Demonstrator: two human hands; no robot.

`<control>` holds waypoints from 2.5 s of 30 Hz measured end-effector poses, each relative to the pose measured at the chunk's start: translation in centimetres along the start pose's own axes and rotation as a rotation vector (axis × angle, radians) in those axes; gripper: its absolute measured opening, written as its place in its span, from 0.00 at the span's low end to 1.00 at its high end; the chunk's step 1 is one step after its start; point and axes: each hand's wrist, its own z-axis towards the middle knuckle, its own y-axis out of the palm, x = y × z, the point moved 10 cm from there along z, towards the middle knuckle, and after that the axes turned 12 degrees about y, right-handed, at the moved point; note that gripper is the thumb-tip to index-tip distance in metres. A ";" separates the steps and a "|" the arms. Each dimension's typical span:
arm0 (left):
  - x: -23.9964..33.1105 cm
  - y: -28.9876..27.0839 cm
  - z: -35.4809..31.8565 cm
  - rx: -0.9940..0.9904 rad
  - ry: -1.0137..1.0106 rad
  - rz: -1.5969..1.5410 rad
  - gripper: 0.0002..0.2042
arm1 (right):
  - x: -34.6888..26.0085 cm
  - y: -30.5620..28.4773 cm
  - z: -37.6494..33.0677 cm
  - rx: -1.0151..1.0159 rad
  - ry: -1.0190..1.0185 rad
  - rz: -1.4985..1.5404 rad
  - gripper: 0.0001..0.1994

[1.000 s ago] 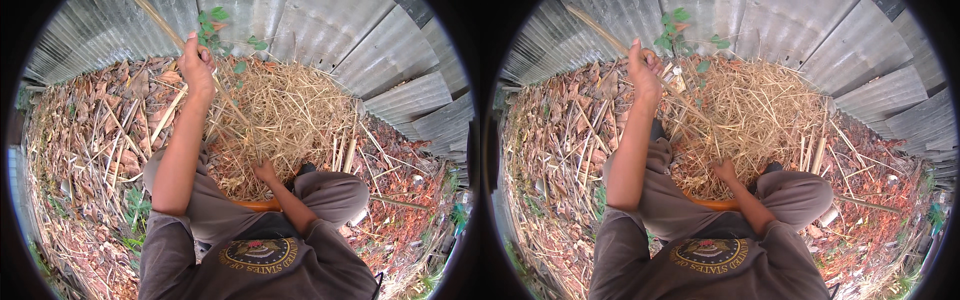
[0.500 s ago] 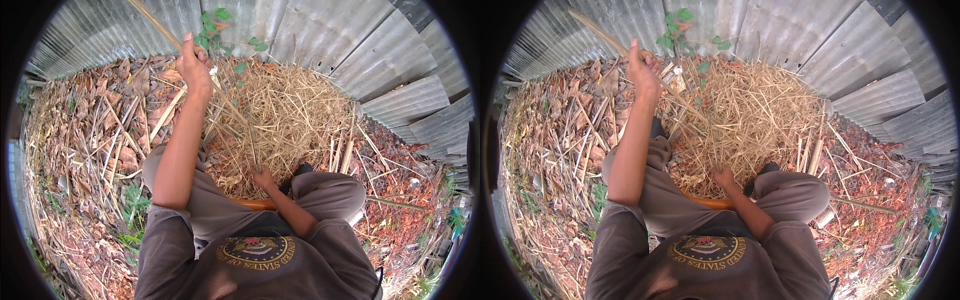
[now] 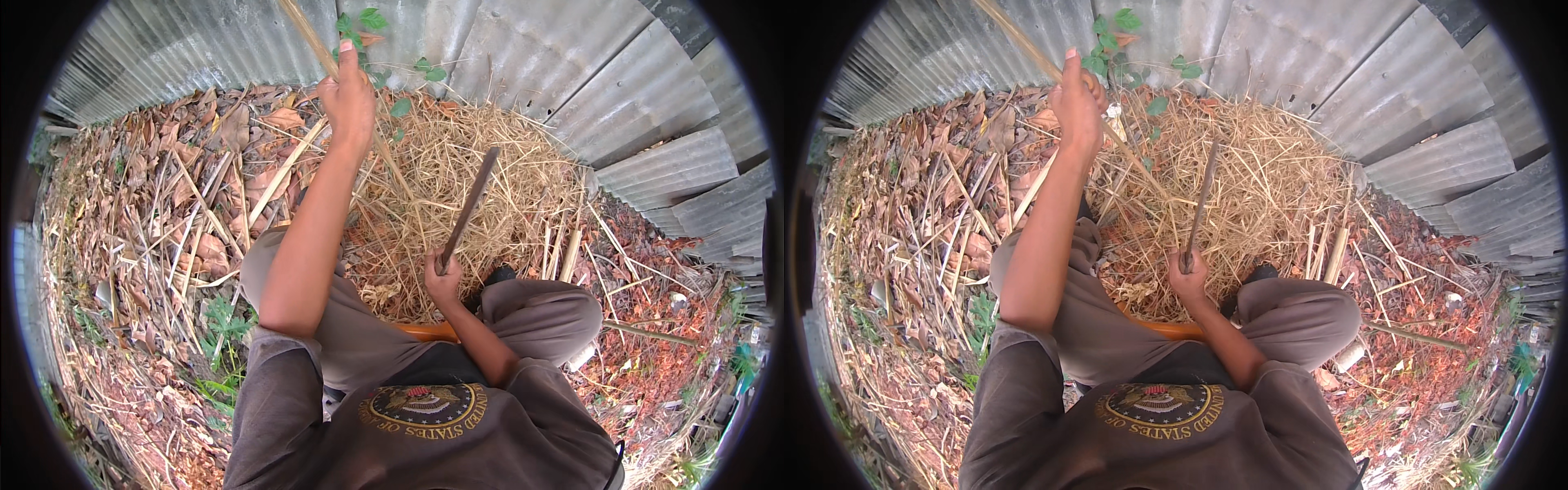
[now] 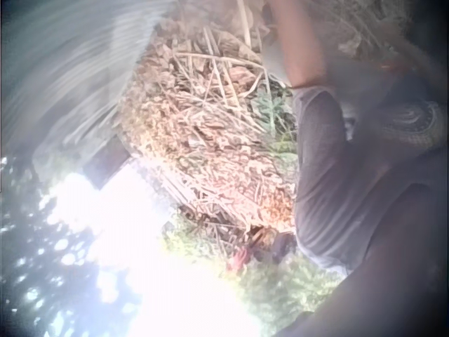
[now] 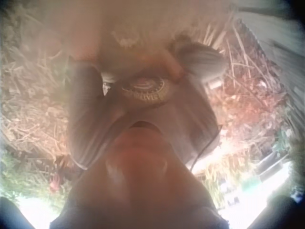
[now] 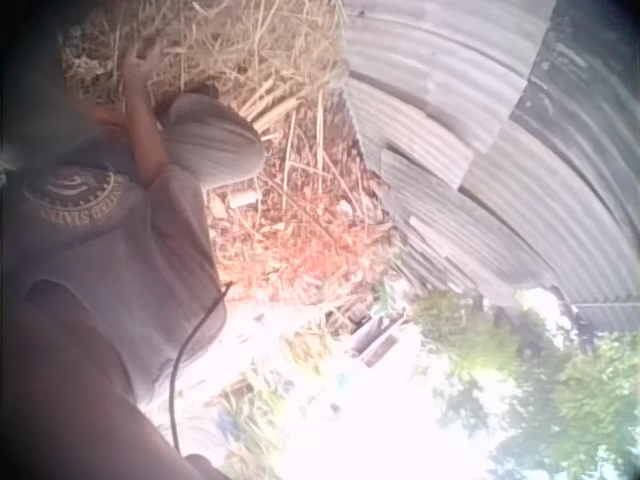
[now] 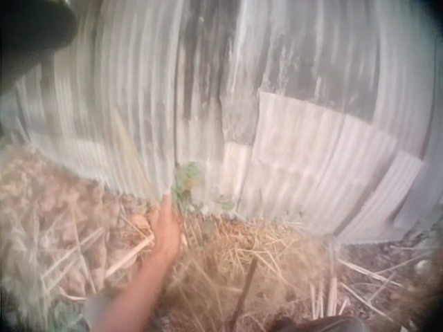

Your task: The person sits on a small stool and uses a blue utility knife to split a long bamboo stick into thin strips. After splitting the bamboo, the person uses a machete to further process the bamboo pieces.

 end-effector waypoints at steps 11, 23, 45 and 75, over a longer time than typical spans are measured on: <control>-0.4 1.1 -0.3 -0.065 0.047 0.133 0.27 | 3.3 0.4 -0.2 -0.180 0.682 -0.041 0.08; -1.1 0.5 0.0 -0.101 0.029 0.179 0.27 | 10.3 2.4 -1.1 -0.301 0.862 -0.143 0.08; 4.3 0.9 0.6 -0.098 0.056 -0.084 0.23 | 6.3 4.1 1.6 -0.268 0.627 0.132 0.05; 1.5 3.9 -2.4 -0.059 -0.067 -0.081 0.22 | -2.8 -3.4 4.5 0.006 0.236 0.502 0.09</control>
